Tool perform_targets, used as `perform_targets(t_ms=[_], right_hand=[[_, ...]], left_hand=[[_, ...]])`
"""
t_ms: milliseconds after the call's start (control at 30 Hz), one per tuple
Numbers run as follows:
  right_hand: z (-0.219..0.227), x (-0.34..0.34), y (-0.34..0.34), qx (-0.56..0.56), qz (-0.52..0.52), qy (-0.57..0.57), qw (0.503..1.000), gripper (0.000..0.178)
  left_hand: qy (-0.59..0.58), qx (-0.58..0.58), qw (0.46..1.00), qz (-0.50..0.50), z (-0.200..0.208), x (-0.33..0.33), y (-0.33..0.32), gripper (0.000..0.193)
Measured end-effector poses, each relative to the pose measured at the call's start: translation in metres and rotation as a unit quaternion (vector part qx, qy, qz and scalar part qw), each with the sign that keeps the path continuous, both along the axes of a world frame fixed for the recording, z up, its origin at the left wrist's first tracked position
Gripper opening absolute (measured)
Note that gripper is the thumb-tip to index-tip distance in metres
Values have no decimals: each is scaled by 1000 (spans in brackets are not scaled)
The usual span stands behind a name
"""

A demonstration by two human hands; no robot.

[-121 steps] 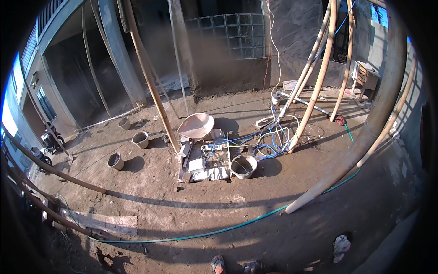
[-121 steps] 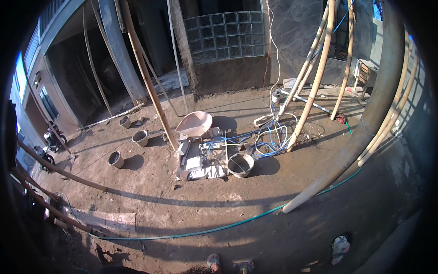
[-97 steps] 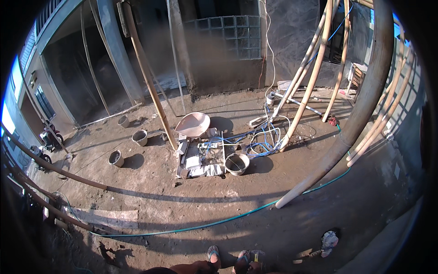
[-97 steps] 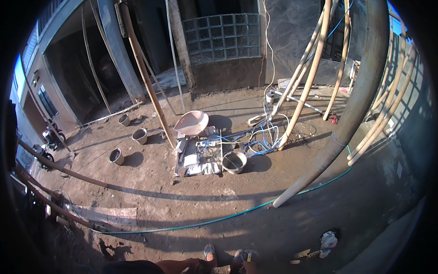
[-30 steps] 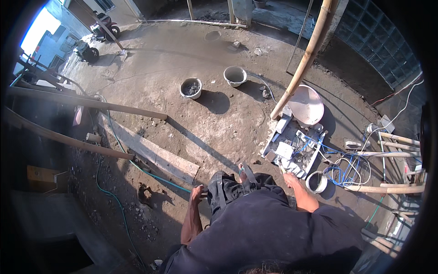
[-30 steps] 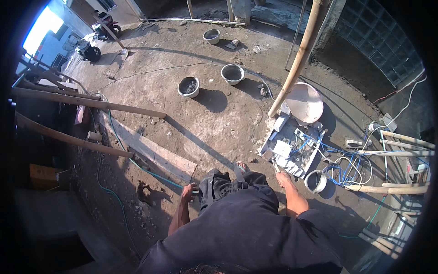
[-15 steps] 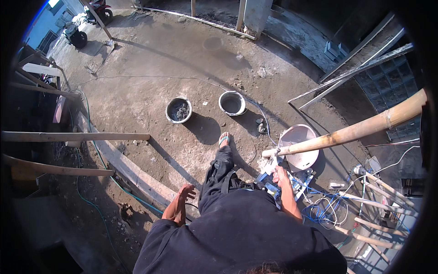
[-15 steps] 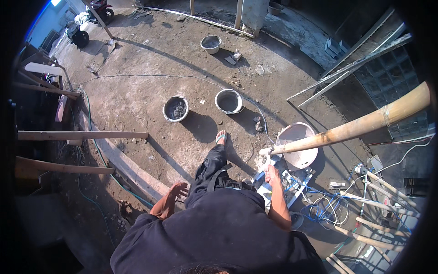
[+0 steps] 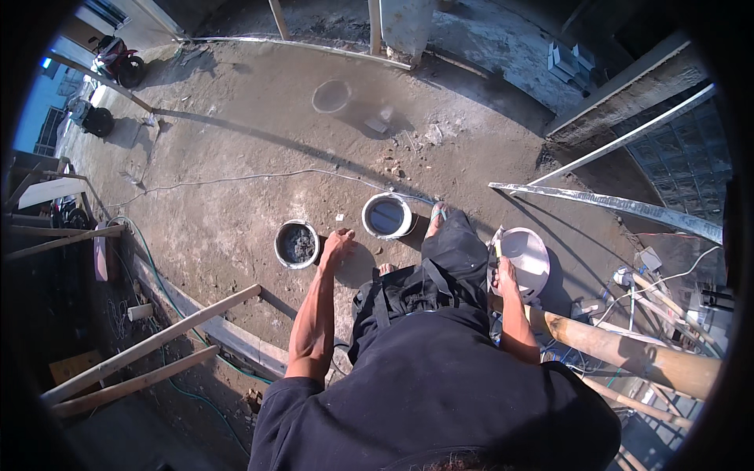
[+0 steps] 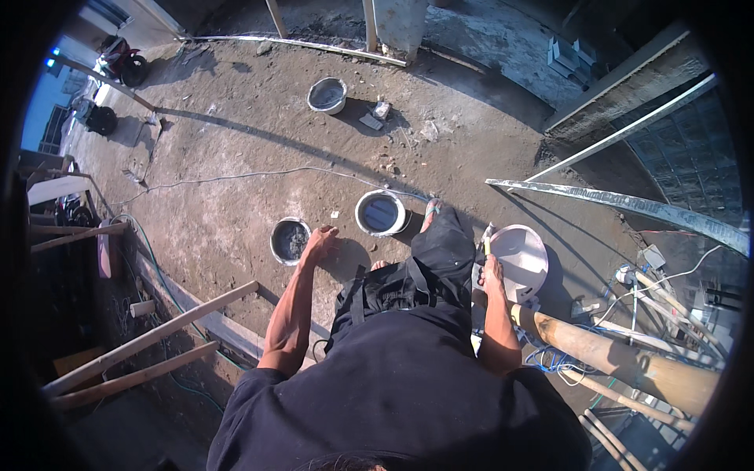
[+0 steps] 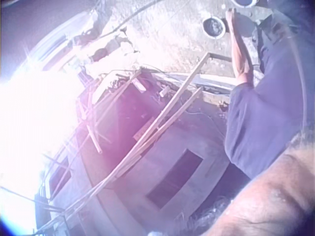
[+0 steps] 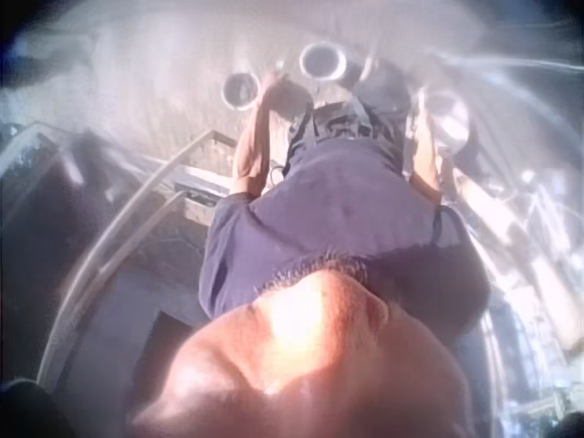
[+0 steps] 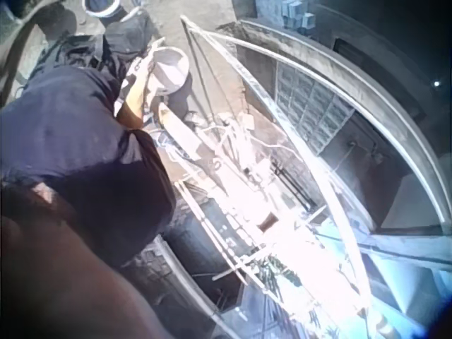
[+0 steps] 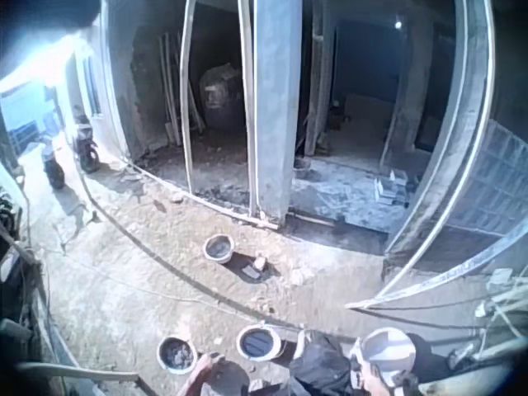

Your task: The person holds a bucket of mortar and uses a trowel to apply it along the top edge of a glass block wall.

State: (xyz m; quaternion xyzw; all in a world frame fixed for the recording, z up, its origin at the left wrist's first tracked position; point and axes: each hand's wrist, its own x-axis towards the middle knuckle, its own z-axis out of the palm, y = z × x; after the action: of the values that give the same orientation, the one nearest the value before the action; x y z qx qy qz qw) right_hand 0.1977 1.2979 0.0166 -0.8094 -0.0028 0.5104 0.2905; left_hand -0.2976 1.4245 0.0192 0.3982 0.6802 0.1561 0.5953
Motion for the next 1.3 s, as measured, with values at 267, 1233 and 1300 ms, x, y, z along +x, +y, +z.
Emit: perform_targets(t_ms=[267,1233,1300], right_hand=[[-76,82,230,177,31,53,982,31],[-71,516,781,8,-216,-19,976,29],[-50,562,833,-22,-286,19,958,31]], left_hand=[[110,-198,947,-229,-52,79,105,56],[119,6,786,-606,1,840,960,102],[83,-29,763,-640,-28,863,1014,83]])
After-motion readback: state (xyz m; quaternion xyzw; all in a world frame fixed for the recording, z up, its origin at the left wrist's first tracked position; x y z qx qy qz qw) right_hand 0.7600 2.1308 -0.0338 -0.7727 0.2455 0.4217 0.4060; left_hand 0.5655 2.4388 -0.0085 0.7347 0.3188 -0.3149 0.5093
